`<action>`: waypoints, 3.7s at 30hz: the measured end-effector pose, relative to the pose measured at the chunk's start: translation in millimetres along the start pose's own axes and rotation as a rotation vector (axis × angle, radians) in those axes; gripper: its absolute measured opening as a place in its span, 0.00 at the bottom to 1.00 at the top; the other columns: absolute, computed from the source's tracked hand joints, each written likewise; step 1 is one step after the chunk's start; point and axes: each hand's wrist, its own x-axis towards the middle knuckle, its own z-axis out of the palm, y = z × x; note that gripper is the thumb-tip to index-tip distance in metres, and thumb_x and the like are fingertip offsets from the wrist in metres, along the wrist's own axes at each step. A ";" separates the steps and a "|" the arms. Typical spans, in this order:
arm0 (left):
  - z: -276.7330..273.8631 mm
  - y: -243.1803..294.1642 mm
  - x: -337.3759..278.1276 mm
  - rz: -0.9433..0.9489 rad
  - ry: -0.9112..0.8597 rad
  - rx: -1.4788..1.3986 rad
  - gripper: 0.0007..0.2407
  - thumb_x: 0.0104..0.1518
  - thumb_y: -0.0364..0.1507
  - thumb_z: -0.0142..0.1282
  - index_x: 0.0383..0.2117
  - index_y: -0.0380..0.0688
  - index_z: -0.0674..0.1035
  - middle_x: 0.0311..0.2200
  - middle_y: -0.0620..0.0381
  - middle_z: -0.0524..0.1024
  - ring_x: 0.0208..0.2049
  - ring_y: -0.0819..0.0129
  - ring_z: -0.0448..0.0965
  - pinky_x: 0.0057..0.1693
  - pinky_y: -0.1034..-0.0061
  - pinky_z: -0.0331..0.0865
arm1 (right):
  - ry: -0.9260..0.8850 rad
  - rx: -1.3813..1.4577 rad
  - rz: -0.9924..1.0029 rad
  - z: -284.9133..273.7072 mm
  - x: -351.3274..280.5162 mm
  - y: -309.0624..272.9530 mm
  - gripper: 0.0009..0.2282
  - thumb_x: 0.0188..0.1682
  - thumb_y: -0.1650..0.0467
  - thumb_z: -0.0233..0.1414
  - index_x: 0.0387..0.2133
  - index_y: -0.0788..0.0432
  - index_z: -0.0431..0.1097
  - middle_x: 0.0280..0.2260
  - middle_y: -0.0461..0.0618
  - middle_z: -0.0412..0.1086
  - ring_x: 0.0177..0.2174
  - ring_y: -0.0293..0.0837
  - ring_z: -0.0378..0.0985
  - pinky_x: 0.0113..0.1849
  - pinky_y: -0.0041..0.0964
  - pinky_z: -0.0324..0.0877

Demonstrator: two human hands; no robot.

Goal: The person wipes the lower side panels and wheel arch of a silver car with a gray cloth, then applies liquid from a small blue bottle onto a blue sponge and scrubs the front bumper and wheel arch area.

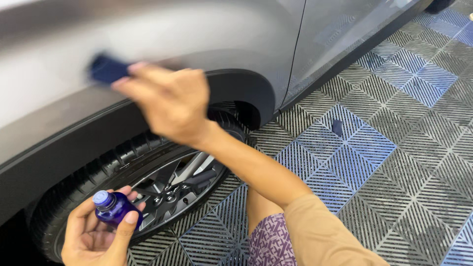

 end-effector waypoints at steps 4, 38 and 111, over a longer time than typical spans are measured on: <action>-3.1 1.5 -0.1 -0.010 -0.004 0.039 0.19 0.55 0.13 0.56 0.53 0.27 0.68 0.50 0.31 0.76 0.54 0.50 0.80 0.55 0.58 0.75 | -0.085 -0.018 -0.178 -4.2 3.3 3.4 0.15 0.45 0.73 0.63 0.45 0.47 0.79 0.47 0.40 0.74 0.32 0.36 0.69 0.38 0.36 0.60; 40.8 -24.2 12.6 -0.087 -0.071 0.115 0.19 0.53 0.13 0.56 0.51 0.28 0.68 0.49 0.29 0.76 0.53 0.48 0.80 0.55 0.57 0.74 | 0.450 -0.168 0.915 -86.4 -235.6 218.2 0.10 0.53 0.74 0.57 0.48 0.61 0.73 0.42 0.45 0.68 0.34 0.35 0.70 0.35 0.28 0.66; -121.0 -11.9 -59.1 -0.129 0.276 -0.163 0.22 0.47 0.18 0.62 0.51 0.35 0.72 0.49 0.47 0.80 0.53 0.66 0.78 0.57 0.71 0.73 | -0.336 0.286 -0.414 92.3 73.0 -209.3 0.11 0.52 0.74 0.56 0.48 0.55 0.74 0.43 0.45 0.71 0.40 0.47 0.70 0.42 0.45 0.60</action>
